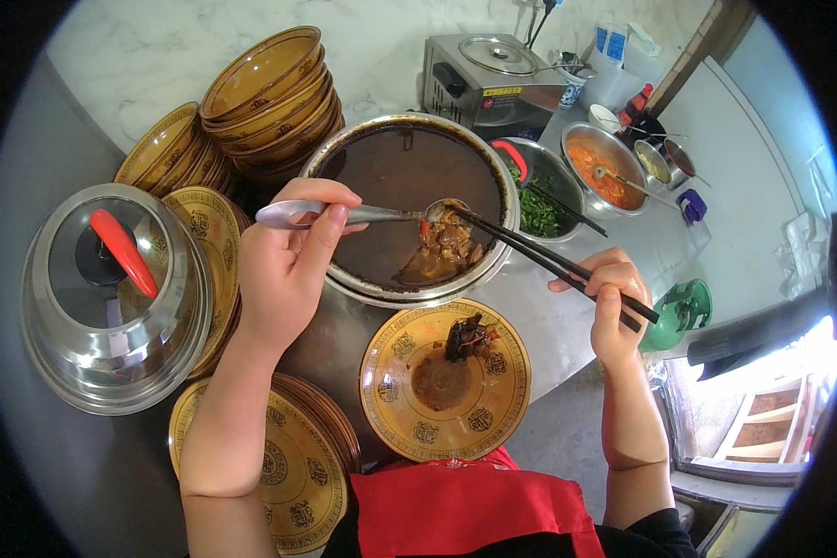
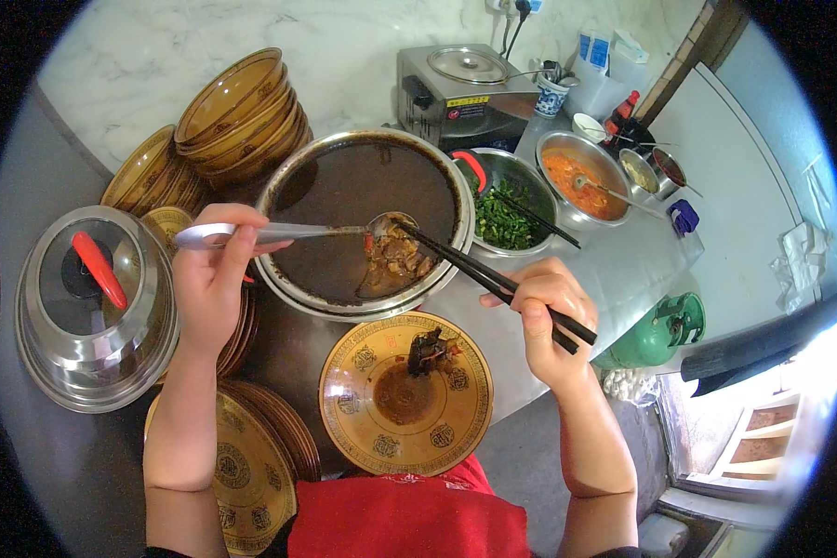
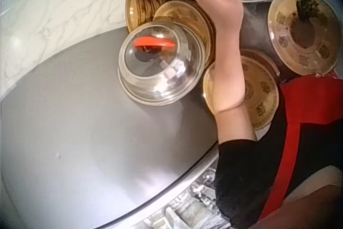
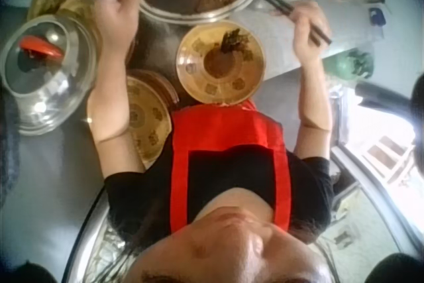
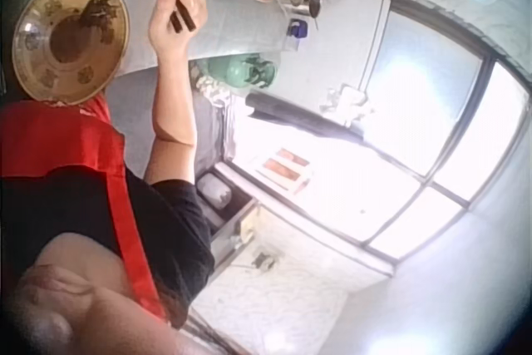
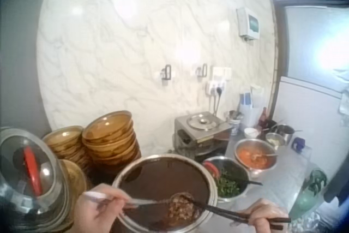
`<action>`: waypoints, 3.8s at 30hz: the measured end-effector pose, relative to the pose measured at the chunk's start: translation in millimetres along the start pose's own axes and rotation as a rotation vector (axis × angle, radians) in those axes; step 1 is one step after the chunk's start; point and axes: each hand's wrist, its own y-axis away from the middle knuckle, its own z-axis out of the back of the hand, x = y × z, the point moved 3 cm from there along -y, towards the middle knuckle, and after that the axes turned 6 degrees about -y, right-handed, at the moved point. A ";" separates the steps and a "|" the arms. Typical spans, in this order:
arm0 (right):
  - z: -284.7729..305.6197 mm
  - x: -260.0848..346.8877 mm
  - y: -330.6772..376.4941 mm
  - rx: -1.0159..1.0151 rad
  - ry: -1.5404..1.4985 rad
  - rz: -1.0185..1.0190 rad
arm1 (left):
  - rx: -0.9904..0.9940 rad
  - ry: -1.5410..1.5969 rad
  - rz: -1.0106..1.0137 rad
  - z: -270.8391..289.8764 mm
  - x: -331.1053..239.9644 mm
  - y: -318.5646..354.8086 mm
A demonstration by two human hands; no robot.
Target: The person uses a ladle and chopsticks to scoop meat and broth from a large pot and place it into a bowl. The person repeatedly transfers portions of meat and liquid into the bowl throughout the clip.
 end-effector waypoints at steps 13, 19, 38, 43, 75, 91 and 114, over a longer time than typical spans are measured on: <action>17.8 -29.0 9.6 -0.155 -0.147 -0.159 | 0.007 0.024 0.037 1.5 0.9 -0.3; 24.3 -33.0 7.6 -0.220 -0.239 -0.165 | 0.016 0.026 0.037 2.5 0.5 -1.1; 27.6 -39.1 9.1 -0.456 -0.546 -0.368 | 0.013 0.037 0.063 2.1 1.1 -1.4; 29.7 -42.8 9.1 -0.510 -0.570 -0.382 | 0.019 0.020 0.069 2.4 -0.3 -1.1; 58.3 -50.0 113.3 -0.406 -0.412 -0.742 | 0.021 0.001 0.055 -3.0 -0.5 -3.0; -5.3 -12.7 41.5 -0.339 -0.559 -0.421 | -0.013 -0.038 0.015 -9.4 -8.1 -3.8; 23.5 -15.0 47.8 -0.596 -0.629 -0.483 | 0.001 -0.031 -0.018 -8.3 -6.2 -2.9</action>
